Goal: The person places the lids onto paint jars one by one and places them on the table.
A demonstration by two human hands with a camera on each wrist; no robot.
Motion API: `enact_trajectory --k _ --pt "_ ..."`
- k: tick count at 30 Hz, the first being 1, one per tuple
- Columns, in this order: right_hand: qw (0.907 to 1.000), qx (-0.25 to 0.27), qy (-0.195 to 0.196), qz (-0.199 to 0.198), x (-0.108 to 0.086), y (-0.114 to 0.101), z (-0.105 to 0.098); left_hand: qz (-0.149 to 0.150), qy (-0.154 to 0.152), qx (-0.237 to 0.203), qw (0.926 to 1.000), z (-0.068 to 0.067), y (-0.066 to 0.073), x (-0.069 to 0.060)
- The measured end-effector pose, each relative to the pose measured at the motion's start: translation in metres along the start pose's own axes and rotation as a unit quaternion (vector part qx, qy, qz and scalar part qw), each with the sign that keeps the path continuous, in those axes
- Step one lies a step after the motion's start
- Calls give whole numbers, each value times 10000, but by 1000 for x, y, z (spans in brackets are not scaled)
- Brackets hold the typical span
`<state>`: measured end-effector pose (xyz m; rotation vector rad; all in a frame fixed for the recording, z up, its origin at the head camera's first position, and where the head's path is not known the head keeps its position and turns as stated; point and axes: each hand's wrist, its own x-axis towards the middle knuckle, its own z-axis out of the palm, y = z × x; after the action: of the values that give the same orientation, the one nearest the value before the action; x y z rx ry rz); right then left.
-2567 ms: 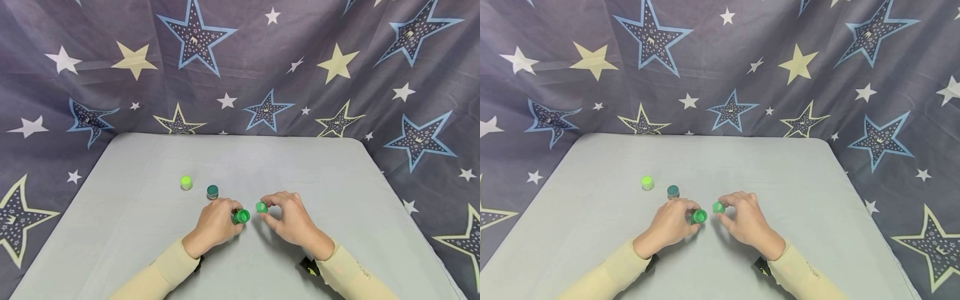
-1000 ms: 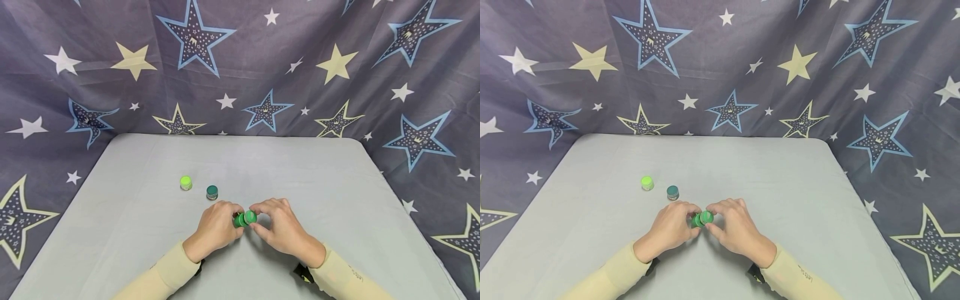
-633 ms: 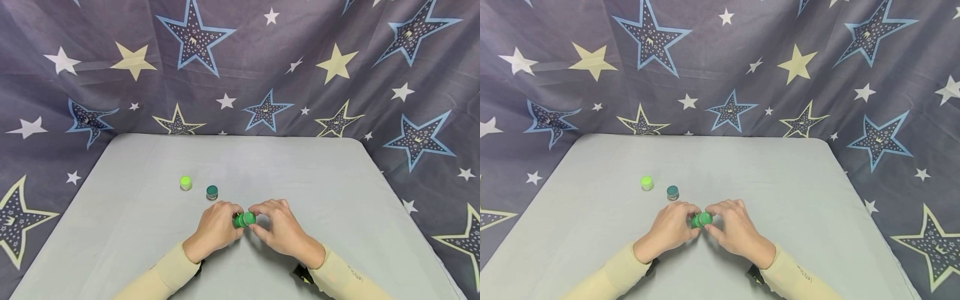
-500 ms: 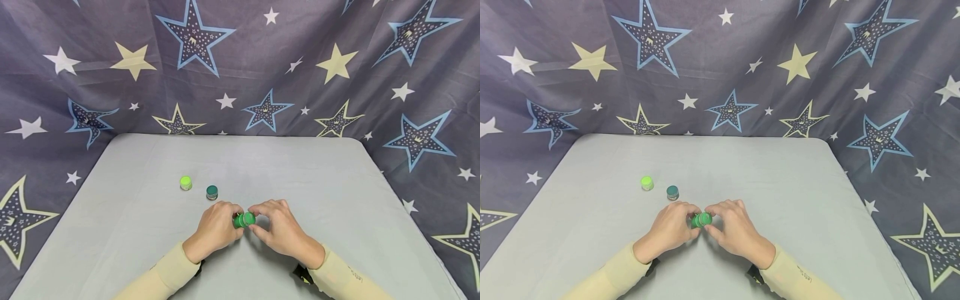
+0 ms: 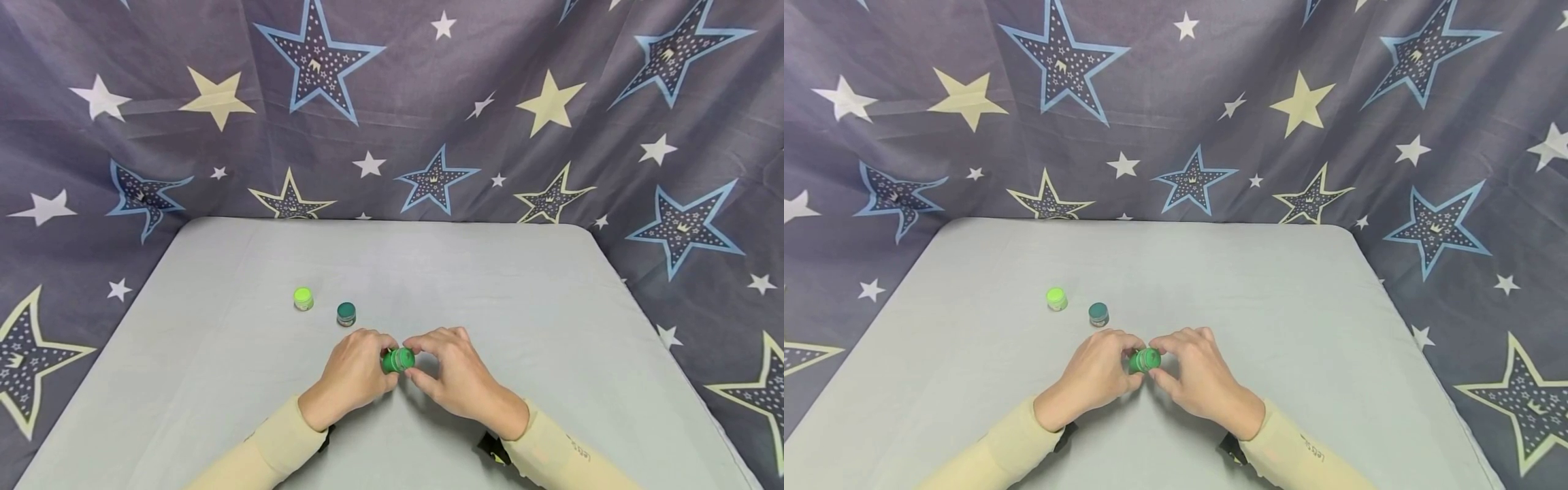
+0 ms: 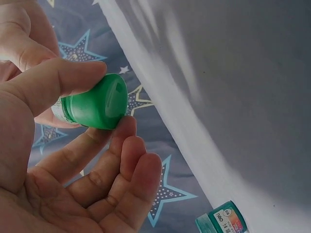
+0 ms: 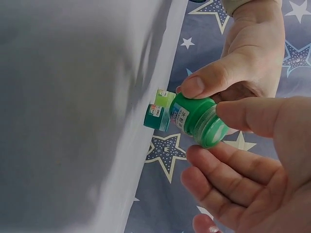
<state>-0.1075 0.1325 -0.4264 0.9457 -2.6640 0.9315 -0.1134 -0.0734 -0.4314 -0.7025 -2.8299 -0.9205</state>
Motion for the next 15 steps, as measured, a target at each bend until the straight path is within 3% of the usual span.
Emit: enact_trajectory --k 15 --pt "10000 51 -76 -17 0 1 2 -12 -42 27 10000 1 1 0"
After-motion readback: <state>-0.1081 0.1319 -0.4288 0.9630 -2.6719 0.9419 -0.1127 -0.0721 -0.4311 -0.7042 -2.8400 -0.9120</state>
